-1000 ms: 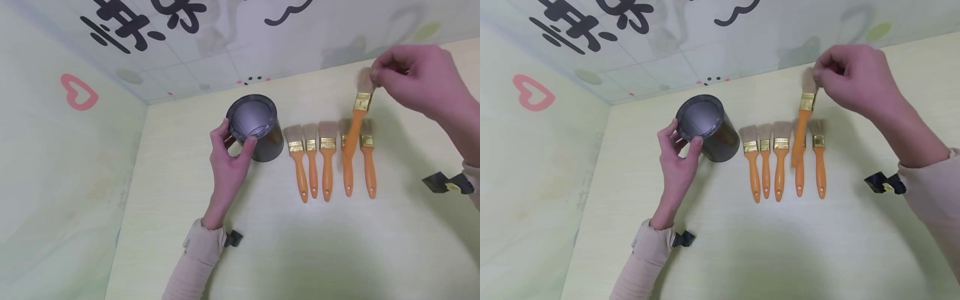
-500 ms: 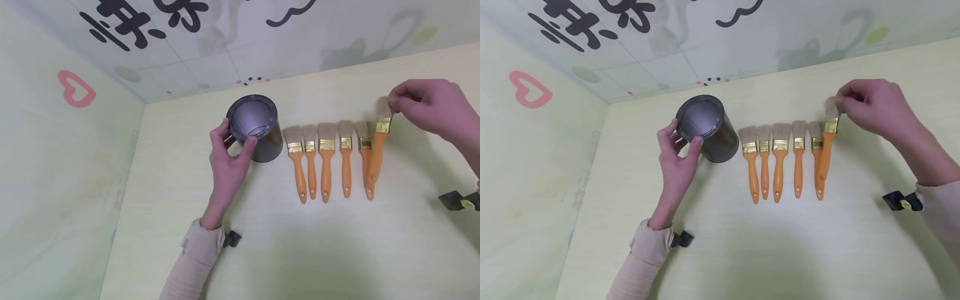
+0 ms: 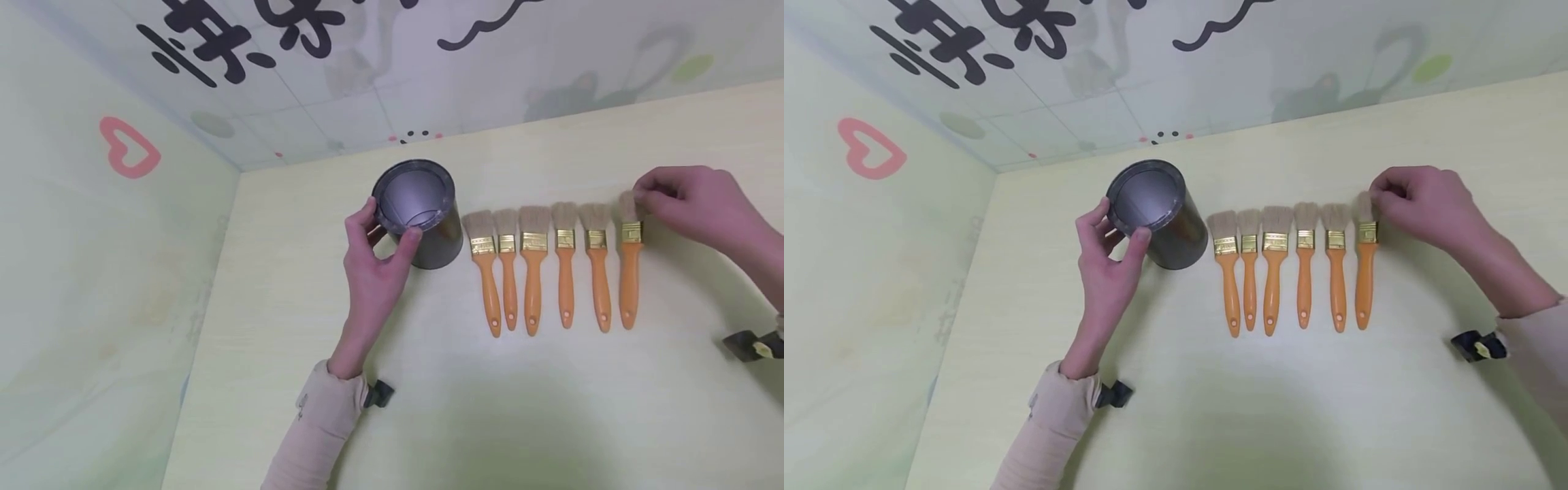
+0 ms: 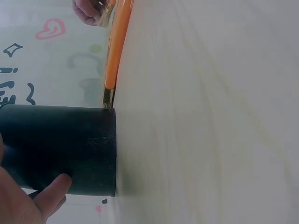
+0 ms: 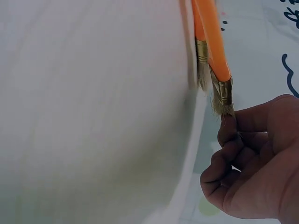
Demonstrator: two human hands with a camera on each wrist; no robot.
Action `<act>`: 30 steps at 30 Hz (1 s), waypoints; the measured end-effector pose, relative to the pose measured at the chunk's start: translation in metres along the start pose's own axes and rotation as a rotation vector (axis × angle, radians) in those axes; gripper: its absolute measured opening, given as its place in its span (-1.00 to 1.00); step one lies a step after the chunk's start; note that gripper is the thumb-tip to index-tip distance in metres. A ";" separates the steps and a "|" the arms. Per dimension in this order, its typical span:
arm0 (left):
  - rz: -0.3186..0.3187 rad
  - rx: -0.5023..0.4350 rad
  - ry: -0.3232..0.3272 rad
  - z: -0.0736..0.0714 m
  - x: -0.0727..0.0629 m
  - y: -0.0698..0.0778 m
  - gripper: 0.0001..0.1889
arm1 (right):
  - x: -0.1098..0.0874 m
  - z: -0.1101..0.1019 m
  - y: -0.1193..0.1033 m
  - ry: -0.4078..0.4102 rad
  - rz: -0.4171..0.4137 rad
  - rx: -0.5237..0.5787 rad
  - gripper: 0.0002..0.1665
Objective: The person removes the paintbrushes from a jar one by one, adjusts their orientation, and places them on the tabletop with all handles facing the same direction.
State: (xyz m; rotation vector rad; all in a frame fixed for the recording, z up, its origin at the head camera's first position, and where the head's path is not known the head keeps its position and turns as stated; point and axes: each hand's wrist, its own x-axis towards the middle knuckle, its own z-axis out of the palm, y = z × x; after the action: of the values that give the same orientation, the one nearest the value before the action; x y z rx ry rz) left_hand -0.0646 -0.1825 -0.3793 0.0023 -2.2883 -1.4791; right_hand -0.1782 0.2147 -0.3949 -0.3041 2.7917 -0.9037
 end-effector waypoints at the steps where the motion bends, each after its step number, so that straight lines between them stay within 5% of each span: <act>1: 0.001 0.002 0.001 0.000 0.000 0.000 -0.19 | 0.000 0.001 0.000 0.007 -0.011 -0.006 -0.63; 21: -0.003 -0.031 0.010 0.005 0.001 0.004 -0.15 | 0.005 0.011 0.007 -0.036 0.021 -0.099 -0.52; 30: -0.026 -0.005 -0.036 0.008 0.005 0.001 -0.24 | -0.005 0.008 0.015 -0.071 0.048 0.035 -0.22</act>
State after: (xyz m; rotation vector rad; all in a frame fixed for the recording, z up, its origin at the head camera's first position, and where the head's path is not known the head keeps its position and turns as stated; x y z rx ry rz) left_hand -0.0721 -0.1769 -0.3797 0.0034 -2.3218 -1.5090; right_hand -0.1735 0.2228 -0.4096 -0.2568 2.7038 -0.9115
